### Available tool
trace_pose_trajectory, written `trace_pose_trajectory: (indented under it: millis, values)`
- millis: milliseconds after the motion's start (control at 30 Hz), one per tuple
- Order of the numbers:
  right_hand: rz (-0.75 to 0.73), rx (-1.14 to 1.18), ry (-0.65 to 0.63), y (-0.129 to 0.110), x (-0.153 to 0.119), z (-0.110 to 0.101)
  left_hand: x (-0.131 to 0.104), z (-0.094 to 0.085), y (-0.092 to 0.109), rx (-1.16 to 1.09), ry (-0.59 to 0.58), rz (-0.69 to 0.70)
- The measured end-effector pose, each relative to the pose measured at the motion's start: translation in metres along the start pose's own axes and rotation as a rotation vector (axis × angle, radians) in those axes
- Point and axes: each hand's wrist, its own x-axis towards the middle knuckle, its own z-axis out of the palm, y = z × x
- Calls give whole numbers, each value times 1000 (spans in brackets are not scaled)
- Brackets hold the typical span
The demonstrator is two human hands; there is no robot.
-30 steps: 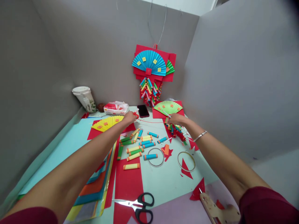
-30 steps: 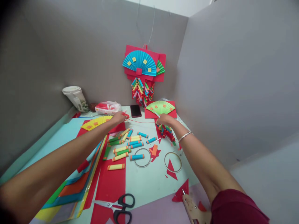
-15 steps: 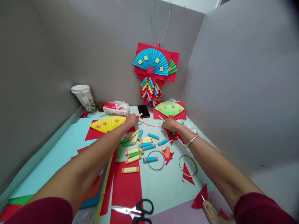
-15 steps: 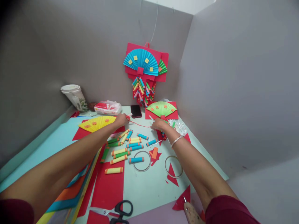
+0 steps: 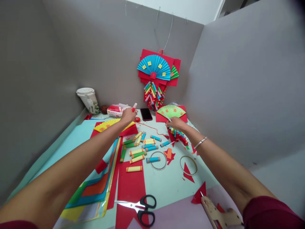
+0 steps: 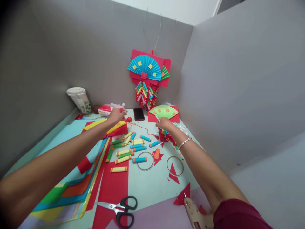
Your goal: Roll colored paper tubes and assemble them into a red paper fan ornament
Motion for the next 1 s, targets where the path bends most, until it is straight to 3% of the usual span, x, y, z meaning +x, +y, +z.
trace_pose_trajectory:
  millis: [133, 300, 433, 600, 733, 867, 1000]
  values:
    - [-14, -38, -51, -3, -2, 19, -52, -21, 15, -269, -23, 37]
    - [14, -19, -88, -4, 1, 47, -131, -44, 6, -476, -84, 64]
    - [52, 74, -67, -6, -1, 50, -169, -48, -5, -672, -164, -78]
    - [81, 298, -44, -16, -20, 38, -185, -30, -3, -818, -291, -131]
    - [37, 551, 1, -29, -43, 37, -180, -3, -1, -945, -287, -177]
    - [-18, 803, 58, -46, -67, 52, -170, 23, -7, -967, -227, -231]
    - [-49, 999, 80, -65, -90, 76, -170, 37, -15, -955, -210, -269]
